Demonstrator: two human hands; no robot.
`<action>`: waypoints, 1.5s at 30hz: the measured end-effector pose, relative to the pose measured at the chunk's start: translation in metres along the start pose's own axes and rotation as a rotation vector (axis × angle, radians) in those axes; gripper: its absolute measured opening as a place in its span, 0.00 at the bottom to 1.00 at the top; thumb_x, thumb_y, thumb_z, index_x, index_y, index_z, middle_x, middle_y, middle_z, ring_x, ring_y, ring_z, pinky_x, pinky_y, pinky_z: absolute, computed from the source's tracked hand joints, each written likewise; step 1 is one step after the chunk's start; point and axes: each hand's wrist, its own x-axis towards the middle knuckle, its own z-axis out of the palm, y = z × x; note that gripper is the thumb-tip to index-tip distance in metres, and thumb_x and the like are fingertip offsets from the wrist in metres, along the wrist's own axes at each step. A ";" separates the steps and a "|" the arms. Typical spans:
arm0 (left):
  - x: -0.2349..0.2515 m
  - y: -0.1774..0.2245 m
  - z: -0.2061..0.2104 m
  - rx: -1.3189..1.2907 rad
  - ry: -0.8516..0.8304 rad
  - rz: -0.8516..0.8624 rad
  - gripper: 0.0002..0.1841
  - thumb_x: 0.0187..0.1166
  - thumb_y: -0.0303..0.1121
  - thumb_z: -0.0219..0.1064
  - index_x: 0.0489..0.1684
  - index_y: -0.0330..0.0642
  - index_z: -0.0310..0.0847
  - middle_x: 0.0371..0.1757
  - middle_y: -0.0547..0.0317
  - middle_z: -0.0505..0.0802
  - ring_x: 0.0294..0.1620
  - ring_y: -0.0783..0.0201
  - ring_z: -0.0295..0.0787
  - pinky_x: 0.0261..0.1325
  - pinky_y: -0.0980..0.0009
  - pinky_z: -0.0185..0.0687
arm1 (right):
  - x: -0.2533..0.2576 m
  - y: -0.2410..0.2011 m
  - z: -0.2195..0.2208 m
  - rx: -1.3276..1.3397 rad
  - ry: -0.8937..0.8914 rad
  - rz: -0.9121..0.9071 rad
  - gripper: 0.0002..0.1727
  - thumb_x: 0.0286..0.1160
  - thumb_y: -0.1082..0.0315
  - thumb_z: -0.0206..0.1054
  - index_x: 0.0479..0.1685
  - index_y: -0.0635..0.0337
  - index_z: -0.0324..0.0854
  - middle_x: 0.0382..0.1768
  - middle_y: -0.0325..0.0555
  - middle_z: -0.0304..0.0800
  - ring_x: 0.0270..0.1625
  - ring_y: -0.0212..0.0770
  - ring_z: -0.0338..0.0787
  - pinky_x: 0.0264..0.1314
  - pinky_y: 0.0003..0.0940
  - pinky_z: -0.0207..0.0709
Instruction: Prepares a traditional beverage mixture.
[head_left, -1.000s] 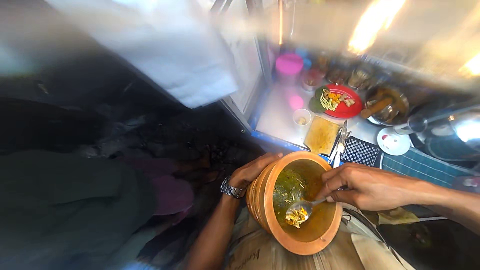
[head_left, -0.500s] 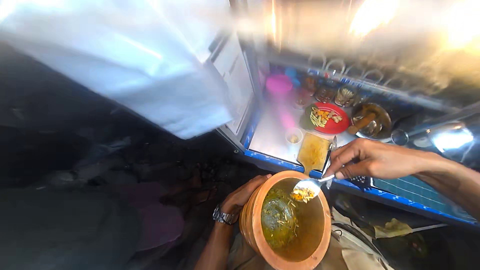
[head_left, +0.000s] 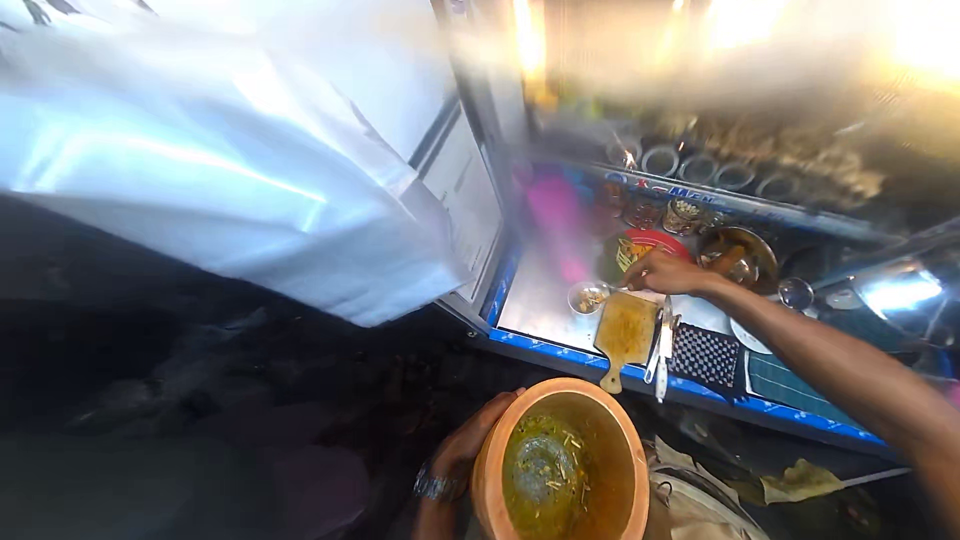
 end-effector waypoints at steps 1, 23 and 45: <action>-0.001 0.000 0.001 0.003 0.009 0.017 0.20 0.92 0.34 0.41 0.57 0.40 0.82 0.47 0.70 0.92 0.50 0.86 0.86 0.59 0.86 0.80 | 0.014 0.008 0.013 -0.099 0.023 0.016 0.13 0.82 0.70 0.63 0.53 0.56 0.94 0.49 0.53 0.96 0.56 0.53 0.92 0.64 0.61 0.79; 0.048 0.002 0.010 0.260 -0.257 -0.091 0.22 0.93 0.42 0.41 0.54 0.47 0.85 0.41 0.72 0.92 0.43 0.83 0.87 0.50 0.82 0.84 | -0.161 -0.099 0.095 -0.299 0.179 -0.821 0.14 0.81 0.71 0.59 0.54 0.53 0.90 0.41 0.47 0.87 0.35 0.45 0.86 0.30 0.39 0.80; 0.053 0.015 0.031 0.396 -0.301 -0.113 0.25 0.92 0.52 0.42 0.46 0.51 0.88 0.36 0.70 0.92 0.40 0.79 0.88 0.46 0.78 0.85 | -0.173 -0.091 0.113 -0.797 0.366 -0.761 0.11 0.83 0.78 0.54 0.43 0.65 0.84 0.42 0.51 0.84 0.24 0.44 0.79 0.18 0.35 0.71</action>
